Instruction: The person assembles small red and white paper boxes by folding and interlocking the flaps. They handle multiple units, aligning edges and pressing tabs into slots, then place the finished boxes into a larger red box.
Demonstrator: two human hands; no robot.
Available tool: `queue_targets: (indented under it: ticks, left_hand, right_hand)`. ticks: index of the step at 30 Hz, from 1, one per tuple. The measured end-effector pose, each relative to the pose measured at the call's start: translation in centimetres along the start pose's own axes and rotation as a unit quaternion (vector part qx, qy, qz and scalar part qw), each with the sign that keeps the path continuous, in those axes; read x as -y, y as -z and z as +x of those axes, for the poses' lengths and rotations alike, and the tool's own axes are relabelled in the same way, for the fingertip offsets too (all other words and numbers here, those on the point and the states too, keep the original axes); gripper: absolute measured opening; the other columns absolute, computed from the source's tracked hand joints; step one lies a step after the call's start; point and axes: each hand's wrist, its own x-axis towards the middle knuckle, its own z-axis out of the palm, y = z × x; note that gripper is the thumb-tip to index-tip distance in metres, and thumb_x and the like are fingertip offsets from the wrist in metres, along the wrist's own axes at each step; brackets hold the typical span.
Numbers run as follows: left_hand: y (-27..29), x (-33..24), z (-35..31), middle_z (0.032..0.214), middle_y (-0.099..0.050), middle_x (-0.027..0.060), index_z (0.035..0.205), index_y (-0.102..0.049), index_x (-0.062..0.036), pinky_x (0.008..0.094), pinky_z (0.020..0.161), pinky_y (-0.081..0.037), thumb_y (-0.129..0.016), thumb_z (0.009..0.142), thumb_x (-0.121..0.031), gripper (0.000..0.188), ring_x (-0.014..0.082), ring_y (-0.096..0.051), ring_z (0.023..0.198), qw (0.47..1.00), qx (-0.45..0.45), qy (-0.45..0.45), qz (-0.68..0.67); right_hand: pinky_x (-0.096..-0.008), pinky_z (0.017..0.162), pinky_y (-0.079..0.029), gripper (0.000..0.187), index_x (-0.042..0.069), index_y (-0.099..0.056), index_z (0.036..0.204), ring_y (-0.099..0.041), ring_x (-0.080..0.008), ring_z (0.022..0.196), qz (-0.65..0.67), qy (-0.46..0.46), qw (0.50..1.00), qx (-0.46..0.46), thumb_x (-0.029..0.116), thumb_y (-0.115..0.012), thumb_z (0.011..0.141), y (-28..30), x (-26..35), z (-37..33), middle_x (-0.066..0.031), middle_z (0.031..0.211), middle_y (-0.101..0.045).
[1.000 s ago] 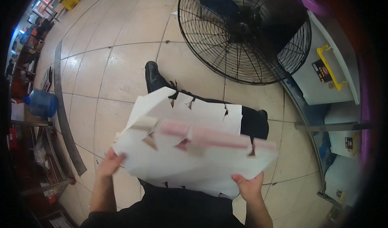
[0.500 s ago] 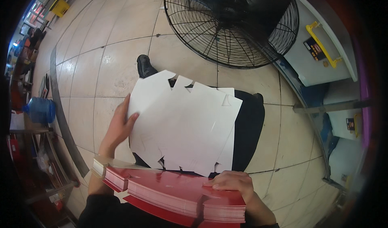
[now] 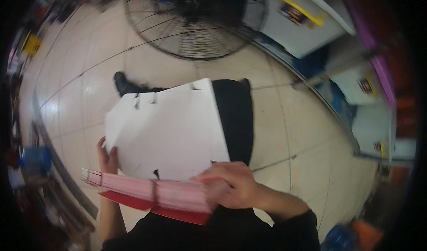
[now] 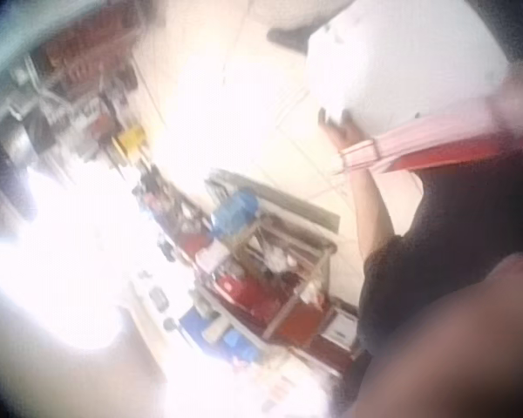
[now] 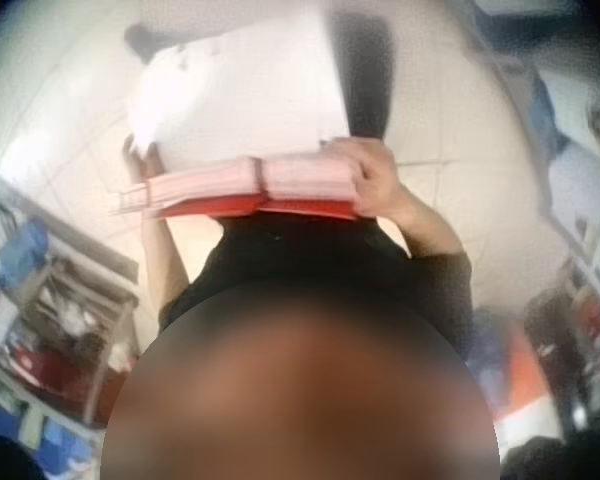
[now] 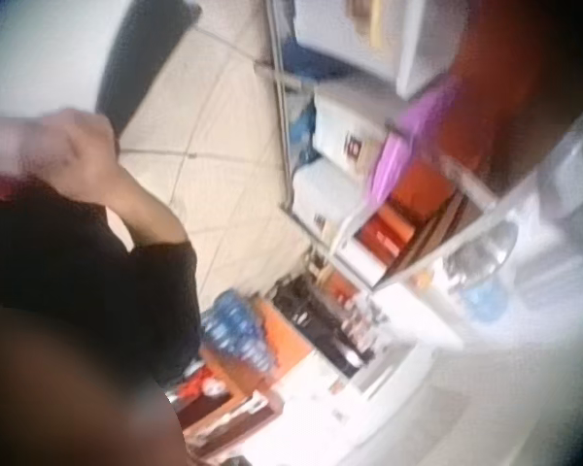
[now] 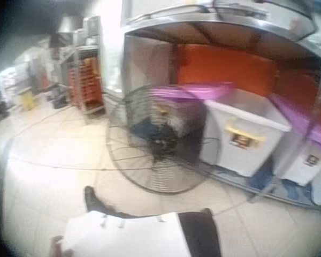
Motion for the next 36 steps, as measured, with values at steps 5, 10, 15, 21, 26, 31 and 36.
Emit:
queue_targets:
  ticks: [5, 10, 15, 21, 26, 31, 36]
  left_hand:
    - [0.1, 1.0, 1.3, 0.145, -0.057, 0.0192, 0.158, -0.037, -0.0023, 0.0386, 0.111, -0.047, -0.061, 0.107, -0.013, 0.057, 0.0265, -0.059, 0.131, 0.995, 0.051, -0.082, -0.031]
    - [-1.0, 0.0, -1.6, 0.149, -0.055, 0.021, 0.157, -0.04, 0.0017, 0.0397, 0.115, -0.044, -0.059, 0.109, -0.016, 0.055, 0.027, -0.056, 0.136, 0.996, -0.025, -0.026, -0.078]
    - [0.7, -1.6, -1.2, 0.129, -0.065, 0.0168, 0.15, -0.046, 0.0017, 0.0349, 0.103, -0.048, -0.058, 0.109, -0.014, 0.045, 0.0213, -0.063, 0.118, 1.0, -0.006, 0.024, -0.011]
    - [4.2, -5.0, 0.2, 0.108, -0.066, 0.0108, 0.134, -0.054, 0.0004, 0.0316, 0.082, -0.051, -0.057, 0.108, -0.014, 0.03, 0.0158, -0.063, 0.096, 0.994, 0.042, 0.06, 0.084]
    - [3.9, -9.1, 0.0, 0.112, -0.068, 0.0127, 0.129, -0.053, 0.0006, 0.0346, 0.088, -0.056, -0.052, 0.107, -0.011, 0.025, 0.0204, -0.068, 0.099, 0.955, 0.088, 0.145, -0.243]
    - [0.8, -8.8, -1.8, 0.121, -0.067, 0.0146, 0.135, -0.052, 0.0011, 0.0379, 0.094, -0.057, -0.05, 0.106, -0.01, 0.03, 0.0224, -0.068, 0.107, 0.941, 0.046, 0.23, -0.242]
    - [-0.2, -7.4, -4.2, 0.094, -0.066, 0.012, 0.13, -0.047, -0.0015, 0.0324, 0.065, -0.053, -0.05, 0.109, -0.011, 0.023, 0.0164, -0.063, 0.077, 0.979, 0.071, 0.189, -0.03]
  right_hand:
    - [-0.0324, 0.078, -0.059, 0.036, 0.002, -0.071, 0.116, -0.076, -0.0202, 0.089, -0.085, -0.102, 0.985, -0.109, 0.013, -0.09, 0.087, 1.9, 3.6, -2.8, -0.0111, 0.102, -0.077]
    - [-0.0347, 0.089, -0.06, 0.055, 0.001, -0.064, 0.132, -0.072, -0.02, 0.102, 0.051, -0.015, 0.914, -0.401, 0.007, -0.09, 0.085, 4.9, 7.0, -8.9, -0.0105, 0.115, -0.074]
    - [-0.0356, 0.098, -0.056, 0.058, -0.004, -0.056, 0.141, -0.067, -0.0223, 0.117, -0.167, 0.049, 0.774, -0.609, 0.008, -0.085, 0.091, 8.5, 10.8, -14.4, -0.0135, 0.13, -0.067]
    - [-0.0354, 0.101, -0.053, 0.049, -0.005, -0.057, 0.139, -0.067, -0.0226, 0.116, -0.307, -0.025, 0.681, -0.664, 0.011, -0.079, 0.098, 12.4, 9.7, -15.2, -0.0162, 0.13, -0.068]
    - [-0.0337, 0.101, -0.053, 0.049, -0.004, -0.059, 0.14, -0.068, -0.0223, 0.115, -0.205, -0.075, 0.66, -0.719, 0.015, -0.079, 0.099, 15.6, 3.9, -15.6, -0.0153, 0.132, -0.069]
    - [-0.0354, 0.101, -0.055, 0.046, -0.001, -0.06, 0.139, -0.069, -0.0242, 0.116, -0.073, -0.134, 0.659, -0.737, 0.02, -0.076, 0.101, 18.5, -4.0, -18.2, -0.0141, 0.132, -0.07]
    - [-0.0385, 0.1, -0.057, 0.049, 0.002, -0.057, 0.143, -0.068, -0.0267, 0.12, 0.034, -0.184, 0.658, -0.729, 0.019, -0.076, 0.102, 19.4, -13.5, -20.3, -0.0143, 0.135, -0.068]
